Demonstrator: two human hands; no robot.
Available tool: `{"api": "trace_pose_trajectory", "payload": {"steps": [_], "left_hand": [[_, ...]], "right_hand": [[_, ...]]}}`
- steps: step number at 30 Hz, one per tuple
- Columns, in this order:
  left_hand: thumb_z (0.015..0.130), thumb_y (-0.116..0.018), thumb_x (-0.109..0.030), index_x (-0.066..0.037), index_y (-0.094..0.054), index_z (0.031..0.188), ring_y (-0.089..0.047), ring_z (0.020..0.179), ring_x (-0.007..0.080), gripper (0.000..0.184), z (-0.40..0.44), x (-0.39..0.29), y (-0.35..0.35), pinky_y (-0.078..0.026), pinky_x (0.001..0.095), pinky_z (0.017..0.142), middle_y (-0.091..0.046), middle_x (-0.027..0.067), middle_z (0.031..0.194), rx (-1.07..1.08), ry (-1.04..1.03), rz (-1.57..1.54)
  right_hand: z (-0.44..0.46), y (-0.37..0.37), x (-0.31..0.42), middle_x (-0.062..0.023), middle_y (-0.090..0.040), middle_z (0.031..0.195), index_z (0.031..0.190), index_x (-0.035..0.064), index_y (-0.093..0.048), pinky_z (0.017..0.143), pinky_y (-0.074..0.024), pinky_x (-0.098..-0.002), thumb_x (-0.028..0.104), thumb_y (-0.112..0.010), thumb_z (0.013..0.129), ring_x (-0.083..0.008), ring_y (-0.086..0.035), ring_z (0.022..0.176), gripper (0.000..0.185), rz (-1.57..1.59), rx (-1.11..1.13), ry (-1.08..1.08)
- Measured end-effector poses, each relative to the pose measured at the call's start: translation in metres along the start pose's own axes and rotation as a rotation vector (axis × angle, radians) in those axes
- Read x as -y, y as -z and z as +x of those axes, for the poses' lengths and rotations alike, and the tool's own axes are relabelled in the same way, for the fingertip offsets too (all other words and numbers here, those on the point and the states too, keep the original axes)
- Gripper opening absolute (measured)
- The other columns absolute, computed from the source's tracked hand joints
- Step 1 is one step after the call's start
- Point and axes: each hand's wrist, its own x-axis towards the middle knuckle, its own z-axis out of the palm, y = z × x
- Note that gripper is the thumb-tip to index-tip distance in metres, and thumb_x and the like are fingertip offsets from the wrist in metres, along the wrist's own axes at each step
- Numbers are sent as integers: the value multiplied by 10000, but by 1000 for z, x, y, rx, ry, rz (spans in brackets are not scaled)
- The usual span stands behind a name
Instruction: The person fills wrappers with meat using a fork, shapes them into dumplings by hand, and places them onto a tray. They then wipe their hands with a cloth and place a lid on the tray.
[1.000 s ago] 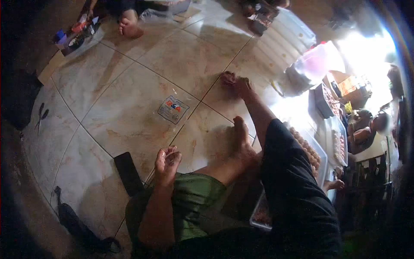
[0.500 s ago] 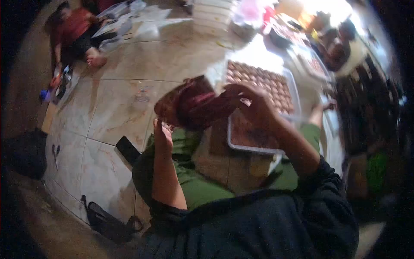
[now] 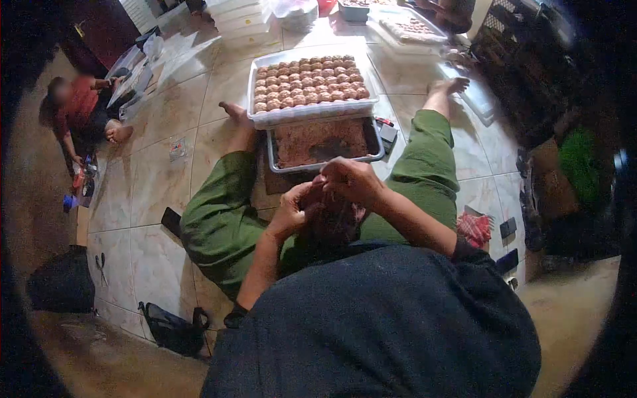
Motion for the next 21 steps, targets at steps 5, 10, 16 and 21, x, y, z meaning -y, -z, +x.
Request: {"api": "trace_pose_trajectory", "payload": {"steps": [5,10,16,21], "left_hand": [[646,-680,-38,-71,-622,986,-593,909,266,346,18,-11,21,-464,378,808,-609,83,998,99,-41,825],[729,-561,16,-28,-577,952,-577,808,173,228,41,-71,22,-458,293,753,-588,106,851,46,-20,534],[853,-541,-101,-10,-524,1007,-587,843,220,179,87,-96,6,-460,306,745,-588,110,882,-66,-194,583],[853,-553,-363,-59,-420,1248,-454,1136,365,516,103,-68,10,-352,438,943,-457,187,1253,-162,-82,1005]], "right_hand": [[3,46,-20,-20,-585,749,960,24,-569,588,-460,-217,69,-697,751,-74,-547,662,248,166,-54,-110],[14,87,-36,3,-549,775,1056,33,-535,566,-436,-181,140,-614,845,-52,-522,691,249,889,180,-302],[39,20,-75,-76,-579,1050,1111,49,-540,879,-443,-315,208,-492,911,-178,-530,1007,261,685,389,-267],[2,-42,-78,-94,-512,1182,1194,74,-480,933,-405,-296,141,-463,907,-187,-484,1076,295,650,217,-251]]}}
